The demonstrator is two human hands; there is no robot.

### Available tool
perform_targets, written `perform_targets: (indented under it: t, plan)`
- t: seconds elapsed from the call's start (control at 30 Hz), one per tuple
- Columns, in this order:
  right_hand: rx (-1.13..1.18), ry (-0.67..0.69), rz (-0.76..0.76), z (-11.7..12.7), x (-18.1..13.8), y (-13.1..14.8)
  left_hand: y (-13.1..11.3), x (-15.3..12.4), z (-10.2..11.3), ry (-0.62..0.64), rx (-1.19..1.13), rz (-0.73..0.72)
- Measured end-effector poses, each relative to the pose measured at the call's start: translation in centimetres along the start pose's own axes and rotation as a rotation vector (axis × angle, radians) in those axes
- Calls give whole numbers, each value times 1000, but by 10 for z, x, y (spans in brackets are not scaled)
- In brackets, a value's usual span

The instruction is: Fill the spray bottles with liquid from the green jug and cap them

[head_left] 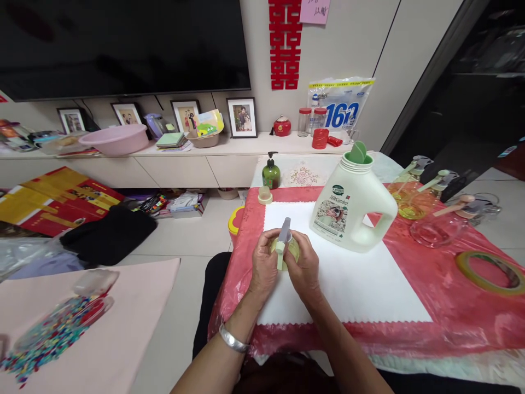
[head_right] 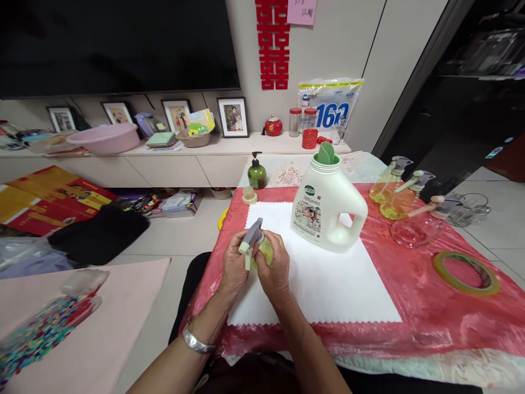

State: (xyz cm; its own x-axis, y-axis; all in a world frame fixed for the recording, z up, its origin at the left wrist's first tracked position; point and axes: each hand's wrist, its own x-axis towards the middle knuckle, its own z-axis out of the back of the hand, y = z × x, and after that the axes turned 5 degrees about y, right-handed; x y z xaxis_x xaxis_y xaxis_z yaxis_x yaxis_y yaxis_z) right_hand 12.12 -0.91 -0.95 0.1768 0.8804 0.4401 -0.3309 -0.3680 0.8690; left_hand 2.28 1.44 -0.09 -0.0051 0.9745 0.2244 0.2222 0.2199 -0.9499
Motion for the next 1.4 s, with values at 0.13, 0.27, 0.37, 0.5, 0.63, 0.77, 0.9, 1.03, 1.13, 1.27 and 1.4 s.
perform_targets:
  t: [0.13,0.27,0.37,0.5,0.63,0.77,0.9,1.03,1.13,1.27,1.4]
  plan:
    - [75,91,-45,11,-1,5,5,0,3,8,10,1]
    - [100,117,-94,15,2,8,10,0,5,19,62,-46]
    - [105,110,-109,11,5,4,9,-2,4,9,52,-62]
    - [126,80,-121,7,5,-4,7,-4,1,-55,72,-50]
    - [155,45,-128,6,3,-9,14,-4,1,-108,-10,42]
    - [163,19,-128,3,2,-9,20,-6,4,-84,-32,61]
    - [156,1,-126,1,1,-9,20,-8,6,-57,-16,33]
    - [140,32,-130,5,2,-6,18,-8,5,-85,-7,35]
    - [120,68,-130,10,5,-2,15,-6,2,-113,-27,51]
    - [97,98,-115,11,9,-1,10,-2,-4,-139,-101,84]
    - [97,103,-104,11,10,-1,11,-1,-6,-155,-150,93]
